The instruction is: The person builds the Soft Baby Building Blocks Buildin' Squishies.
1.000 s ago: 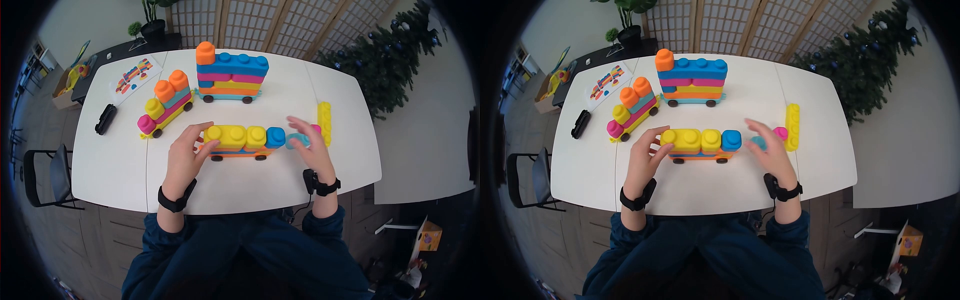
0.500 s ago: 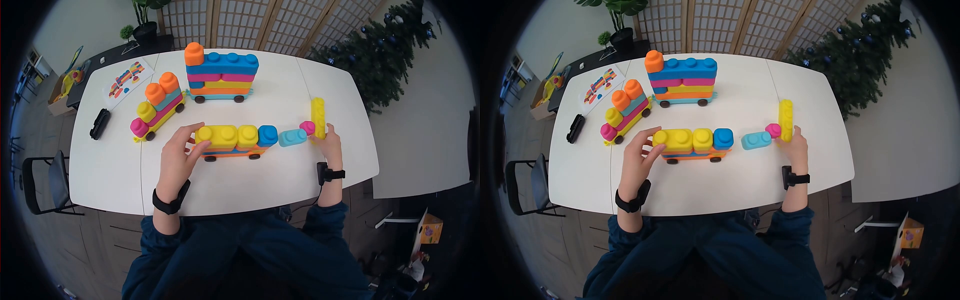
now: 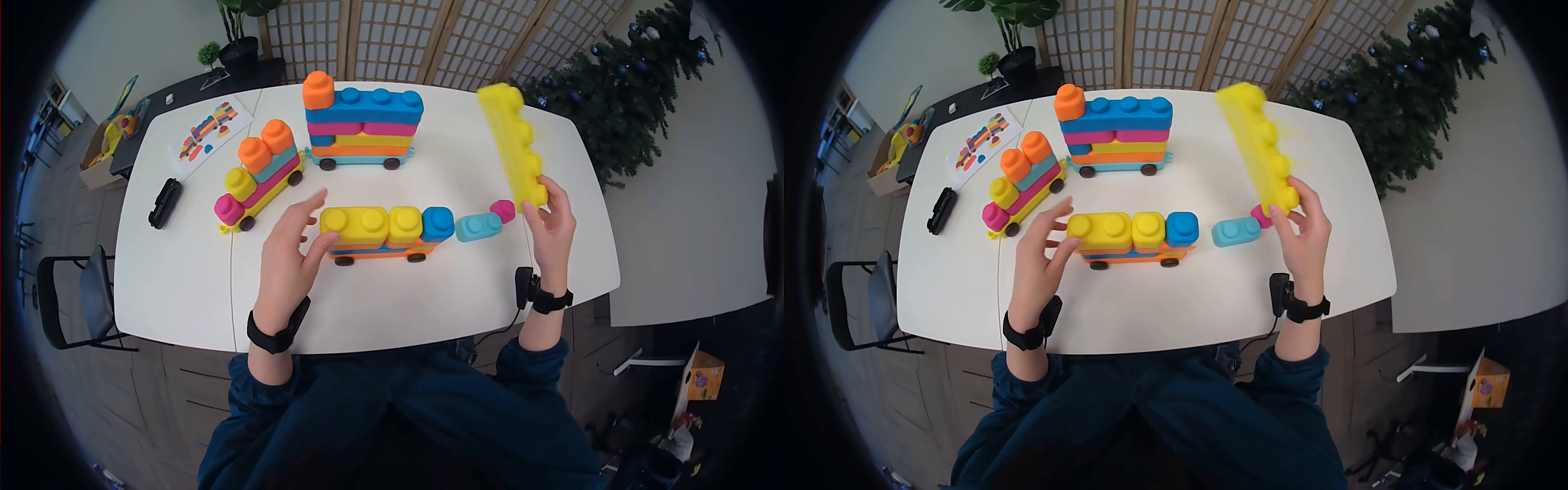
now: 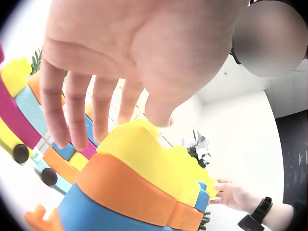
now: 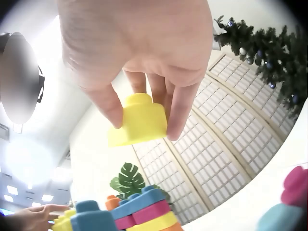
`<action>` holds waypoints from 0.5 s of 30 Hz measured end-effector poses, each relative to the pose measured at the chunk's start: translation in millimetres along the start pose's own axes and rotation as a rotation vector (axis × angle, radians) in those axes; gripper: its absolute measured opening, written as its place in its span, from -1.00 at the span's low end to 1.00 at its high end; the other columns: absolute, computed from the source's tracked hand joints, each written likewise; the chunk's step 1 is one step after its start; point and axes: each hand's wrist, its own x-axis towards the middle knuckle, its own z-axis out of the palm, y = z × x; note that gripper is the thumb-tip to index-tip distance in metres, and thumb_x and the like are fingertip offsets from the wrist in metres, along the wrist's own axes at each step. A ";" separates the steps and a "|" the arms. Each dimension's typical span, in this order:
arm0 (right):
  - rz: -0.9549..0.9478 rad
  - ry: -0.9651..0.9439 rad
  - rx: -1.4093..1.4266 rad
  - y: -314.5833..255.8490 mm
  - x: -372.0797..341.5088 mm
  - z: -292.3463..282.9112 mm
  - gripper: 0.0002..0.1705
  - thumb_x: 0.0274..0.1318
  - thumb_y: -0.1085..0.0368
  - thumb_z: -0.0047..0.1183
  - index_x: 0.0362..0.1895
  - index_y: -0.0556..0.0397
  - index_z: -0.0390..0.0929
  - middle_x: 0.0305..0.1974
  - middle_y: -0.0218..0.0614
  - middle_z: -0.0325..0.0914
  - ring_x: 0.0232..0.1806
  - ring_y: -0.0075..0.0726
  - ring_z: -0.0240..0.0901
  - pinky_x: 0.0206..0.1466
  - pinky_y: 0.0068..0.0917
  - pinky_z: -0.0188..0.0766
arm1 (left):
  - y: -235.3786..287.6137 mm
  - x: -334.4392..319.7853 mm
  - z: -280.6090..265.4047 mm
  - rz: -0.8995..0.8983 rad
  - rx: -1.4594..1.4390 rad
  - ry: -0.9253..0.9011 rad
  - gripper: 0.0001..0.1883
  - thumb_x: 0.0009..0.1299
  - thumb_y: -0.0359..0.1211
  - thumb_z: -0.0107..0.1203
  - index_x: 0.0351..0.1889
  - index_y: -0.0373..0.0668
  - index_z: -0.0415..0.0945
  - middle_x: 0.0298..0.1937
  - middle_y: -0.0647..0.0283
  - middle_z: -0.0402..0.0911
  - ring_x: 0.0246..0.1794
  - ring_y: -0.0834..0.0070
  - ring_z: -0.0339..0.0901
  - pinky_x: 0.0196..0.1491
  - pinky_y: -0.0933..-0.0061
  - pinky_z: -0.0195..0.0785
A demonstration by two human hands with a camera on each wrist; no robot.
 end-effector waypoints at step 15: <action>-0.330 -0.638 0.141 -57.2 9.6 44.3 -0.43 0.11 0.47 0.28 0.26 0.05 0.61 0.23 -0.07 0.61 0.27 0.01 0.57 0.36 -0.23 0.47 | 8.6 12.8 -8.4 0.212 -0.212 0.093 -0.41 0.46 -0.37 0.23 0.47 -0.15 0.41 0.32 0.07 0.61 0.24 0.22 0.60 0.23 0.23 0.48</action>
